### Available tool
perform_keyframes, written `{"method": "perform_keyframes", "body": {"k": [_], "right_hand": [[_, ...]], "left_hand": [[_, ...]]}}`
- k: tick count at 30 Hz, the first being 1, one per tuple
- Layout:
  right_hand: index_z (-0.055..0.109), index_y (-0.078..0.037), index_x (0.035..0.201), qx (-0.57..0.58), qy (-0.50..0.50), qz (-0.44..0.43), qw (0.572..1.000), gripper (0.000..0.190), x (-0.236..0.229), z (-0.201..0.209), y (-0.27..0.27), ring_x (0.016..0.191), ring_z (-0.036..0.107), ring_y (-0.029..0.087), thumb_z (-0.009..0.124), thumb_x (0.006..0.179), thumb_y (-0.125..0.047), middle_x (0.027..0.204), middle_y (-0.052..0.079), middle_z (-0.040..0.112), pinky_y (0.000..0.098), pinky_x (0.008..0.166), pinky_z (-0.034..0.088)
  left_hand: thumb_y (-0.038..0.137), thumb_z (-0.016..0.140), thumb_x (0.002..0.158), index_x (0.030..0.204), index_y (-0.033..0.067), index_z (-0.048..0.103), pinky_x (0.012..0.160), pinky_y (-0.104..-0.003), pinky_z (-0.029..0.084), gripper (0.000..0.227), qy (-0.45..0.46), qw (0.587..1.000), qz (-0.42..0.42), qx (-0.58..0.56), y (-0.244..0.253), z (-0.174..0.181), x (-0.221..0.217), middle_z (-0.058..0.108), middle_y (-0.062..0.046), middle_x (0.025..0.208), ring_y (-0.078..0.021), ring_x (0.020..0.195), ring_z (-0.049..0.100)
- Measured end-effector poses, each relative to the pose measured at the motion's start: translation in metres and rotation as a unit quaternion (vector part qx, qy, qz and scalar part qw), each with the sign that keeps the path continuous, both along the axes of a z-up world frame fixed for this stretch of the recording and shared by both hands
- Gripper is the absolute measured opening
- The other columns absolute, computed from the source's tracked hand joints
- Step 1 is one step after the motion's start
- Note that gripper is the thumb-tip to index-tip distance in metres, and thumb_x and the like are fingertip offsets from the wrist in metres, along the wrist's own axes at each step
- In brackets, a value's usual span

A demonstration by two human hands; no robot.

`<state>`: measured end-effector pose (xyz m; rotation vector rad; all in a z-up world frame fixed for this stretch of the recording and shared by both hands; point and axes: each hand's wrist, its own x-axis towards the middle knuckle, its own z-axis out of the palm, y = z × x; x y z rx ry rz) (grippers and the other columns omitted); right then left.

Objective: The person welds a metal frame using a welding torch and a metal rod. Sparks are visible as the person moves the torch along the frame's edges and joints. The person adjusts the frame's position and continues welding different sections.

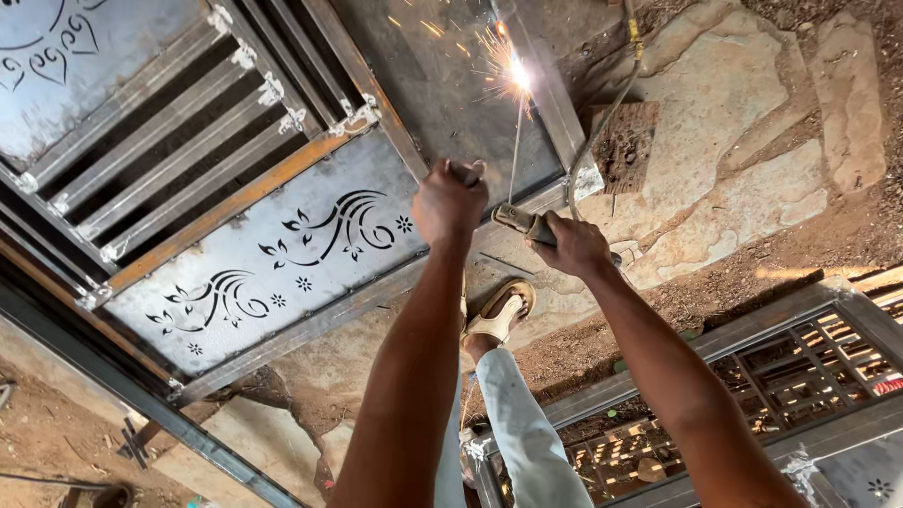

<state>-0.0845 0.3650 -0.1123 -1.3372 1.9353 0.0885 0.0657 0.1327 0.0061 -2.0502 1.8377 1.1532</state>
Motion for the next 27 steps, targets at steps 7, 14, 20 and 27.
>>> {"method": "perform_keyframes", "body": {"k": [7, 14, 20, 27], "right_hand": [[0.055, -0.006, 0.126, -0.024, 0.007, -0.012, 1.0, 0.062, 0.006, -0.007, 0.002, 0.087, 0.072, 0.041, 0.071, 0.089, -0.054, 0.095, 0.021, 0.073, 0.0556, 0.082, 0.056], [0.057, -0.004, 0.131, -0.063, 0.008, -0.024, 0.998, 0.067, 0.007, -0.006, 0.004, 0.087, 0.071, 0.042, 0.073, 0.088, -0.053, 0.096, 0.022, 0.072, 0.0558, 0.081, 0.056], [0.057, -0.002, 0.132, -0.078, -0.001, -0.031, 0.996, 0.07, 0.006, -0.003, 0.002, 0.088, 0.072, 0.044, 0.074, 0.087, -0.052, 0.097, 0.024, 0.072, 0.057, 0.081, 0.056], [0.053, 0.001, 0.14, -0.049, 0.0, -0.038, 0.998, 0.079, 0.007, -0.011, 0.005, 0.087, 0.072, 0.043, 0.073, 0.088, -0.054, 0.097, 0.025, 0.072, 0.0545, 0.082, 0.058]], "left_hand": [[0.035, 0.067, 0.082, 0.1, 0.0107, 0.07, 0.077, -0.05, 0.061, 0.03, -0.024, 0.997, -0.067, -0.013, 0.007, 0.003, -0.014, 0.077, -0.019, 0.094, -0.0396, 0.086, 0.075], [0.036, 0.064, 0.088, 0.1, 0.0119, 0.071, 0.08, -0.049, 0.061, 0.028, -0.018, 0.998, -0.057, -0.009, 0.006, 0.003, -0.018, 0.077, -0.017, 0.1, -0.0392, 0.09, 0.075], [0.032, 0.074, 0.078, 0.096, 0.0108, 0.071, 0.08, -0.048, 0.061, 0.028, -0.019, 0.997, -0.069, -0.016, 0.004, 0.005, -0.026, 0.077, -0.018, 0.1, -0.0384, 0.089, 0.076], [0.031, 0.079, 0.074, 0.101, 0.0116, 0.07, 0.077, -0.045, 0.063, 0.034, -0.012, 0.997, -0.077, -0.009, 0.005, 0.004, -0.022, 0.078, -0.015, 0.099, -0.0334, 0.086, 0.078]]}}
